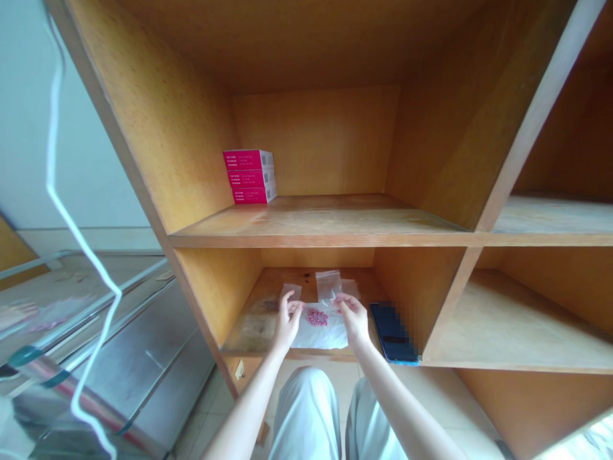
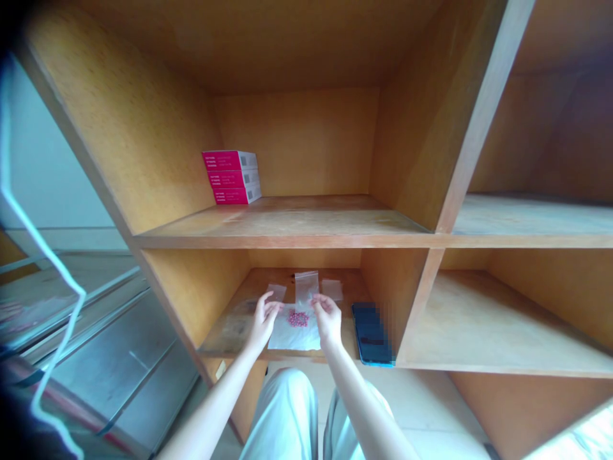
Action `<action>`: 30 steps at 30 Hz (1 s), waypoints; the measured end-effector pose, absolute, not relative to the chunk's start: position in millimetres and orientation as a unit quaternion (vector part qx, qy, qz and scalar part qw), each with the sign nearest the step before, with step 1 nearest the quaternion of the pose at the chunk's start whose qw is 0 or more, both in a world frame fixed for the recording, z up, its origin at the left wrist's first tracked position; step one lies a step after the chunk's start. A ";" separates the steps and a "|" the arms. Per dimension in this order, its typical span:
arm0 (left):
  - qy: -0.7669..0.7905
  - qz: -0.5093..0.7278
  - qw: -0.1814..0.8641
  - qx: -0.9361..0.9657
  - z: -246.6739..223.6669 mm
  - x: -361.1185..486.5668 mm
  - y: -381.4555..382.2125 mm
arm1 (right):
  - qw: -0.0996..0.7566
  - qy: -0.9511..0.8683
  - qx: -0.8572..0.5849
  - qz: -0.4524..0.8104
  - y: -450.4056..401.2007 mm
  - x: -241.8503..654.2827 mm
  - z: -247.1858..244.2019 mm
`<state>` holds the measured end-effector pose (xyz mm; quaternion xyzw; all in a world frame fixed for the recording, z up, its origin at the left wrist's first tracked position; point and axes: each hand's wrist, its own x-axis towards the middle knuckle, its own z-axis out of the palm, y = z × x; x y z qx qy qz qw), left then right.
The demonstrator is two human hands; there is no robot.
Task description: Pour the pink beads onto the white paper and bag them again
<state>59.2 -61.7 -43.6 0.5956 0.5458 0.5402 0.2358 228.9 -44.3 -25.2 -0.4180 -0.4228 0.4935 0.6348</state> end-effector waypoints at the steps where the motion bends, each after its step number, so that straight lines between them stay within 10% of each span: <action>1: 0.534 0.547 0.265 0.588 -39.0 63.2 -61.0 | 0.634 -0.426 -0.412 0.497 -47.3 226.2 -26.3; 12: 0.491 0.583 0.358 0.540 -18.3 68.8 -56.6 | 0.574 -0.503 -0.366 0.532 -65.2 198.1 -48.5; 30: 0.497 0.505 0.215 0.672 -15.5 63.4 -66.7 | 0.540 -0.569 -0.341 0.519 -57.5 200.1 -37.4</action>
